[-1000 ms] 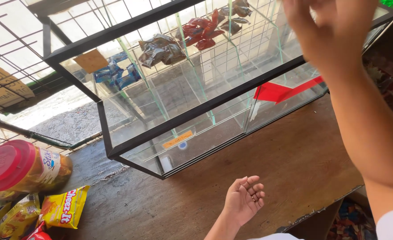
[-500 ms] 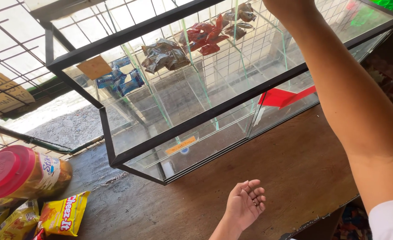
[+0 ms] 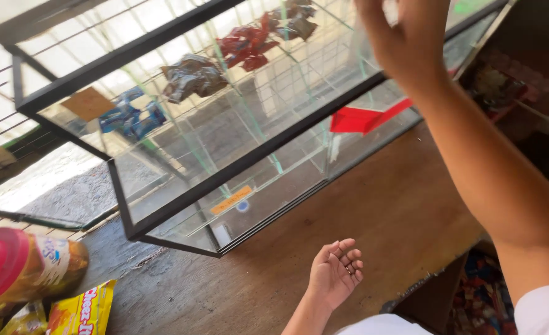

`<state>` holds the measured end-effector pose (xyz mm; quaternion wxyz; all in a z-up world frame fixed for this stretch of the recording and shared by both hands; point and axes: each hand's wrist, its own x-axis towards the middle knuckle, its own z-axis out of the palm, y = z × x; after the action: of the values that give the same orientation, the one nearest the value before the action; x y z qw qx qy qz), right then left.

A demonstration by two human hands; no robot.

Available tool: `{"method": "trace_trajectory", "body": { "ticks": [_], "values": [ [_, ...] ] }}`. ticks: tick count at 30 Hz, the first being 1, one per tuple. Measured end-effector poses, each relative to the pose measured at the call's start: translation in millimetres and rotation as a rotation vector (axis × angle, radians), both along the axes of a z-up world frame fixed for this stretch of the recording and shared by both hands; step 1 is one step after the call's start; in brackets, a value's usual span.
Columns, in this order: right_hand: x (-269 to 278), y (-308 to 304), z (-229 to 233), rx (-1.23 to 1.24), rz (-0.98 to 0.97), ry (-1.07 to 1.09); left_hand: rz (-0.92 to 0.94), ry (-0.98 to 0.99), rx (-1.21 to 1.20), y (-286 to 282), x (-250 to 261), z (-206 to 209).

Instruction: Organizing and stocking small snack items into a glass display case from an open cardboard box.

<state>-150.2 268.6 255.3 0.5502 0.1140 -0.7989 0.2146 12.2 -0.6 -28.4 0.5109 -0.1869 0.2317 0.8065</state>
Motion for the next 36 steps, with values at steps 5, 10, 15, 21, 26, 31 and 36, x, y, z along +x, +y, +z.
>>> {"method": "trace_trajectory", "body": {
  "ticks": [5, 10, 15, 21, 26, 31, 36],
  "values": [
    [130.9, -35.8, -48.9, -0.129, 0.205, -0.237, -0.084, 0.033, -0.003, 4.8, 8.7, 0.0],
    [240.1, -29.1, -146.2, -0.445, 0.044, -0.410, -0.192, 0.035, -0.014, 9.3, 25.1, 0.3],
    [372.0, -20.7, -257.1, -0.896, -0.260, -0.467, -0.345, 0.050, -0.041, 18.1, 40.0, -6.9],
    [518.8, -69.3, -379.3, -1.385, -0.636, -0.489, -0.564, 0.054, 0.039, 37.7, 65.8, -18.6],
    [565.8, -129.7, -433.4, -1.573, -0.655, -0.646, -0.697, 0.202, 0.179, 59.6, 94.9, -20.1],
    [579.6, -159.1, -442.9, -1.631, -0.589, -0.681, -0.884, 0.427, 0.040, 89.6, 124.0, -24.6],
    [618.0, -149.1, -441.3, -1.636, -0.615, -0.717, -0.986, 0.574, -0.046, 128.9, 154.1, -66.0]
  ]
}}
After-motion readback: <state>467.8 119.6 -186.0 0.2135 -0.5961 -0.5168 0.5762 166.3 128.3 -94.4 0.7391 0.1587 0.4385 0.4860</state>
